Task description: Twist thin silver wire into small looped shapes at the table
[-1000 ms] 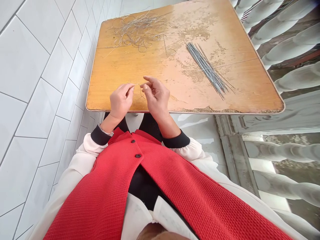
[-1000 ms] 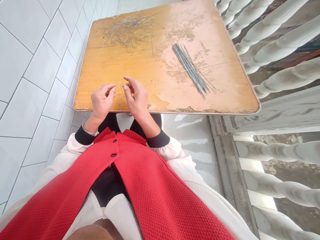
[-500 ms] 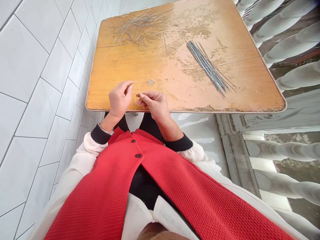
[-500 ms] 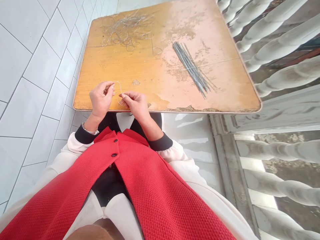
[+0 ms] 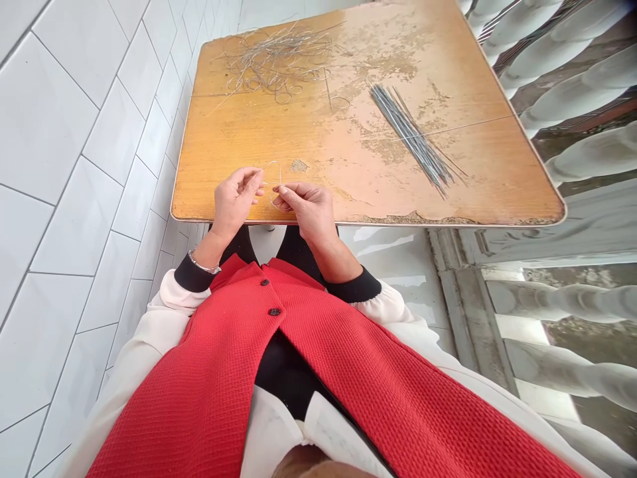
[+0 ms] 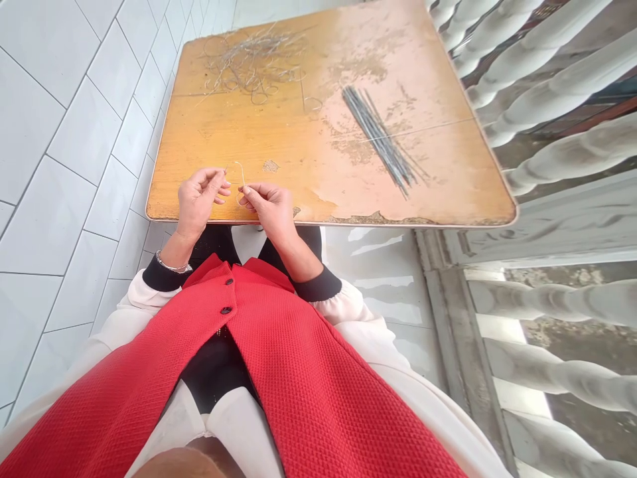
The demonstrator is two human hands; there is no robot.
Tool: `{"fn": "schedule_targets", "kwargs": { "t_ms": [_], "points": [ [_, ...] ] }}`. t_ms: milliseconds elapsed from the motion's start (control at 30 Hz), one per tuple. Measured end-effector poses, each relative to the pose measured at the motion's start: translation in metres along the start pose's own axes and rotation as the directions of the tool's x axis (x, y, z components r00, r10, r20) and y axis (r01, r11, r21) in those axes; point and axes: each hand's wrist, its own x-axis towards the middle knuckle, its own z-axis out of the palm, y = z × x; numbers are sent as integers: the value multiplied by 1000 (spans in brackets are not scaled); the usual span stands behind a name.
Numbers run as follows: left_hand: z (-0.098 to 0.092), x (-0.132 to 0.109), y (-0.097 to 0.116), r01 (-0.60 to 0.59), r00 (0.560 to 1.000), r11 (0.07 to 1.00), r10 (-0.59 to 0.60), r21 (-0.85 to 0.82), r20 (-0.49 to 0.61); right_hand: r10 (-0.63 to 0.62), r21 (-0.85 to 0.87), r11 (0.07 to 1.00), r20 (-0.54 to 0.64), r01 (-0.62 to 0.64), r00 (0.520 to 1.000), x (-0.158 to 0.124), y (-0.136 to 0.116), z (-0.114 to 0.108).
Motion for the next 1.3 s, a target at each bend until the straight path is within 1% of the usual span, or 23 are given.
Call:
{"fn": "schedule_targets", "kwargs": {
  "t_ms": [100,300,467,600,700,767,833,933,1000,1200,1300],
  "points": [
    [2,-1,-2,43,999,999,-42,-31,25,1,14,1000,4,-1,1000,0,-1,1],
    [7,2,-1,81,996,995,-79,-65,29,70,73,995,26,-71,997,4,0,4],
    [3,7,5,101,994,994,-99,-50,52,107,116,987,34,-111,994,5,-1,3],
    [-2,6,8,161,985,985,-157,-60,65,146,212,966,36,-150,989,6,-5,2],
    [-2,1,9,227,967,967,-210,-114,144,154,250,955,37,-158,987,7,-5,4],
    [-1,-2,9,253,955,954,-221,-159,196,140,248,958,42,-146,989,9,-3,4],
    [1,-4,10,285,943,935,-234,-210,237,117,222,967,52,-126,992,10,0,5],
    [2,-4,10,382,906,883,-299,-273,300,84,164,982,48,-91,995,11,2,4],
    [3,-4,8,420,890,858,-324,-296,321,66,159,985,31,-70,997,10,2,5],
    [6,-8,1,349,902,884,-228,-312,366,41,295,955,-33,-30,999,6,2,11],
    [6,-10,1,335,906,887,-210,-318,368,27,283,959,-56,-10,998,5,2,13]
  ]
}}
